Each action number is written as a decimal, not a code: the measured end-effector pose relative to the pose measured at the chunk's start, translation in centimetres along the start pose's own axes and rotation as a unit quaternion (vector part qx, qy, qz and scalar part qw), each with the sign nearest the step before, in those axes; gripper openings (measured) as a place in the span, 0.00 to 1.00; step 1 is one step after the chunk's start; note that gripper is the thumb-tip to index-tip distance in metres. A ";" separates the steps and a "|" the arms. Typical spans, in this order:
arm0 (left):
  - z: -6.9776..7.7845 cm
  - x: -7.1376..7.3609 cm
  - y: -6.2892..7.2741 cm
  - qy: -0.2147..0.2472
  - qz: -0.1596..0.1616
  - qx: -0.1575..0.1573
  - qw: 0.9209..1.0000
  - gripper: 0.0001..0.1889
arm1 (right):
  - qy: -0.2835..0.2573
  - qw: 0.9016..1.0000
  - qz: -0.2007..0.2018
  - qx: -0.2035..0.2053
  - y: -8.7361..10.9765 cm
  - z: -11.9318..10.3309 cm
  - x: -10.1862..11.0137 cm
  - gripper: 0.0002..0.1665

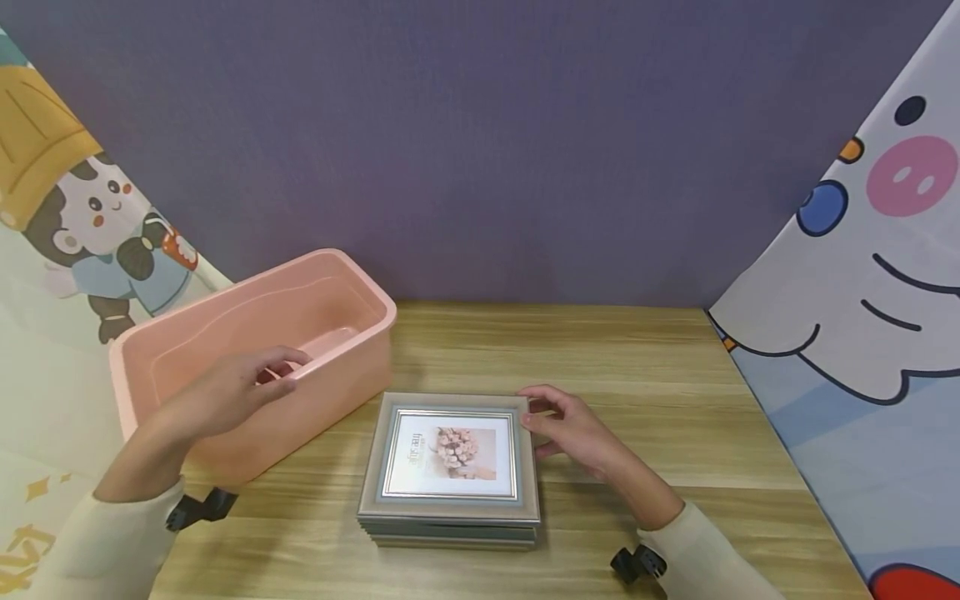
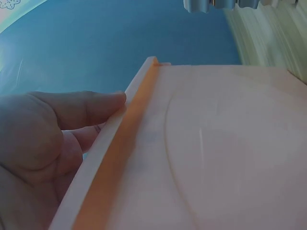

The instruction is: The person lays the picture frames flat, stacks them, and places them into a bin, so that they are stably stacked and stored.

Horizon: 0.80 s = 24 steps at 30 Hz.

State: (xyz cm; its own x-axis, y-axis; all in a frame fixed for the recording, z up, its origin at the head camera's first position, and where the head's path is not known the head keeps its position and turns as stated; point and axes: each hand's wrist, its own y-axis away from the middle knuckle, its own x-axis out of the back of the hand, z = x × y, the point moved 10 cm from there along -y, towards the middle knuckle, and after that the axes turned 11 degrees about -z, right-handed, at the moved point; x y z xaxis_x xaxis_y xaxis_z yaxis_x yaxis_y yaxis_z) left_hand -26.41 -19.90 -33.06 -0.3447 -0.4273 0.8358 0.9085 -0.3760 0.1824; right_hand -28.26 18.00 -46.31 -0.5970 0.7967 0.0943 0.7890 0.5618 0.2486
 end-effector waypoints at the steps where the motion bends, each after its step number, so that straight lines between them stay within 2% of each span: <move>1: 0.1 0.0 -0.2 0.000 -0.001 -0.005 1.000 0.16 | 0.000 1.000 0.000 0.000 0.0 0.0 0.0 0.33; 8: 0.9 -0.1 -1.3 0.011 -0.016 -0.031 0.999 0.14 | -0.001 1.000 -0.001 0.000 0.0 0.0 0.0 0.32; 24: 2.5 -1.2 -4.8 0.028 -0.060 -0.049 0.997 0.14 | 0.002 1.000 0.000 -0.004 -0.1 0.2 0.1 0.33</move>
State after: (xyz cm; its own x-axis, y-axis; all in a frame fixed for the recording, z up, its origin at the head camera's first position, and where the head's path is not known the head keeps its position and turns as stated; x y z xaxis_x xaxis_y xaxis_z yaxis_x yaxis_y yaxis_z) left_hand -29.72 -15.51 -33.65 -0.4645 -0.4195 0.7799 0.8334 -0.5049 0.2248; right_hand -28.35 18.07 -46.55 -0.5970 0.7961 0.0989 0.7884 0.5594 0.2558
